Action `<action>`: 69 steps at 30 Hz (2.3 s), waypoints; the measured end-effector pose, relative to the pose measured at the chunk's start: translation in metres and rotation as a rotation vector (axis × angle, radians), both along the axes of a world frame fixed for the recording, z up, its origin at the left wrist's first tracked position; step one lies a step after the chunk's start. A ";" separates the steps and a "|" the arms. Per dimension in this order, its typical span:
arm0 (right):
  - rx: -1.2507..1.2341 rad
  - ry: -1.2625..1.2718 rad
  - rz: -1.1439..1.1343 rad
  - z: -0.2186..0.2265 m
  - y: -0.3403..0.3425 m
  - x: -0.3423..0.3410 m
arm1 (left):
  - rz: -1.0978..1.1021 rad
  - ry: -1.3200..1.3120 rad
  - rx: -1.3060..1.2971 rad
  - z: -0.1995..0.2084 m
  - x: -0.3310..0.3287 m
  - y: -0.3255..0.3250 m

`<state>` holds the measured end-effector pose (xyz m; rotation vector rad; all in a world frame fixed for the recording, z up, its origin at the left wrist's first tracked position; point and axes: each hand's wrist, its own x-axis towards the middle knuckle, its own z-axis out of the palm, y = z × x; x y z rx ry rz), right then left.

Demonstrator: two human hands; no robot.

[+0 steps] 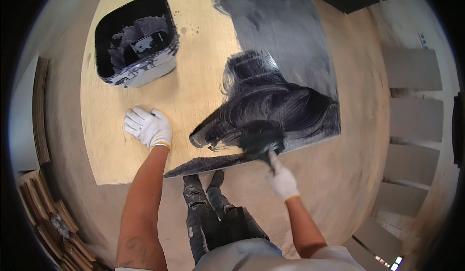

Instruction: The person applies black paint to a large wooden board using a wide brush. They repeatedly dip the brush into a container and spread the paint across the surface in broad strokes, covering the board systematically.

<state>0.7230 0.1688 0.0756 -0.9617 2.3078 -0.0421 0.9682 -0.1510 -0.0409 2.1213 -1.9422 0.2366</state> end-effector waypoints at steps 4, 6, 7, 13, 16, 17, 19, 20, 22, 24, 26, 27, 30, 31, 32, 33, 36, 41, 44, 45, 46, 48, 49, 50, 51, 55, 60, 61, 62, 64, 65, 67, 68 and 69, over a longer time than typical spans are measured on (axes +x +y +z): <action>0.325 -0.113 0.102 0.022 -0.054 0.056 | -0.007 -0.037 -0.037 0.004 0.000 0.003; 0.249 -0.049 0.086 0.017 -0.060 0.027 | -0.003 -0.036 -0.030 0.003 0.000 0.004; 0.212 -0.019 0.075 0.015 -0.055 0.015 | 0.004 -0.013 0.001 0.001 0.000 0.007; 0.280 -0.124 0.028 0.011 -0.021 0.085 | 0.024 -0.008 0.051 -0.003 0.005 0.001; 0.238 -0.081 0.109 0.020 -0.062 0.081 | 0.030 0.016 0.079 -0.001 0.002 0.000; 0.239 -0.066 0.041 0.023 -0.053 0.078 | 0.032 0.024 0.097 -0.002 0.004 0.002; 0.231 -0.031 -0.084 0.022 -0.040 0.071 | 0.034 0.029 0.088 -0.007 0.007 0.001; 0.189 -0.054 -0.107 0.016 -0.033 0.082 | 0.032 0.038 0.086 -0.011 0.008 0.000; 0.122 -0.105 -0.137 0.009 -0.014 0.112 | 0.032 0.074 0.056 -0.013 0.012 0.000; 0.226 -0.115 0.003 0.013 -0.057 0.162 | 0.025 0.168 0.068 -0.011 0.016 0.001; 0.225 -0.084 0.128 0.019 -0.102 0.178 | 0.012 0.227 0.124 -0.004 0.028 -0.004; 0.189 -0.062 0.169 0.017 -0.120 0.179 | -0.003 0.243 0.162 -0.001 0.041 -0.004; 0.022 0.030 -0.057 0.006 -0.126 0.116 | -0.194 0.694 0.532 0.042 0.083 -0.018; -0.030 -0.032 -0.196 0.004 -0.123 0.104 | -0.205 0.658 0.493 0.045 0.103 -0.026; -0.086 0.016 -0.141 -0.012 -0.110 0.118 | -0.220 0.626 0.460 0.044 0.124 -0.035; -0.142 0.069 -0.079 -0.023 -0.093 0.136 | -0.229 0.601 0.424 0.042 0.145 -0.045; 0.246 -0.104 0.099 0.023 -0.128 0.245 | -0.244 0.386 0.216 0.023 0.204 -0.079; -0.005 0.028 -0.011 -0.005 -0.125 0.165 | -0.497 0.195 0.037 0.031 0.178 -0.122; -0.091 -0.056 -0.216 -0.005 -0.177 0.113 | -0.514 0.219 0.091 0.019 0.150 -0.140; -0.128 -0.062 -0.180 -0.006 -0.188 0.115 | -0.447 0.225 0.106 0.013 0.141 -0.142; -0.162 -0.072 -0.150 -0.008 -0.197 0.121 | -0.382 0.233 0.121 0.007 0.133 -0.141; -0.103 -0.090 0.063 -0.009 -0.182 0.155 | -0.291 0.194 0.114 -0.004 0.128 -0.142; 0.062 -0.097 0.086 0.007 -0.171 0.176 | -0.260 0.153 0.088 -0.008 0.131 -0.139; 0.081 -0.120 0.068 0.014 -0.144 0.187 | -0.237 0.127 0.064 -0.009 0.124 -0.137; 0.283 -0.148 0.003 0.026 -0.133 0.188 | -0.241 0.098 0.071 -0.007 0.121 -0.141; 0.116 0.000 -0.177 0.007 -0.111 0.128 | -0.252 0.043 0.103 0.002 0.111 -0.134; -0.086 -0.052 -0.122 0.002 -0.250 0.053 | -0.292 0.131 0.139 0.006 0.097 -0.134; -0.104 -0.082 -0.106 0.000 -0.266 0.047 | -0.294 0.126 0.135 0.005 0.096 -0.132; -0.089 -0.092 -0.018 -0.002 -0.271 0.052 | -0.294 0.118 0.127 0.004 0.099 -0.133; 0.093 -0.145 0.112 0.031 -0.268 0.084 | -0.258 0.110 0.162 0.006 0.113 -0.139; 0.164 -0.150 0.156 0.037 -0.250 0.089 | -0.251 0.119 0.164 0.005 0.113 -0.138; 0.229 -0.129 0.137 0.037 -0.224 0.073 | -0.232 0.132 0.160 0.002 0.113 -0.140; 0.200 -0.121 0.129 0.033 -0.220 0.054 | -0.199 0.204 0.196 0.012 0.104 -0.137; 0.073 -0.038 0.085 0.024 -0.224 0.039 | -0.204 0.213 0.216 0.018 0.098 -0.134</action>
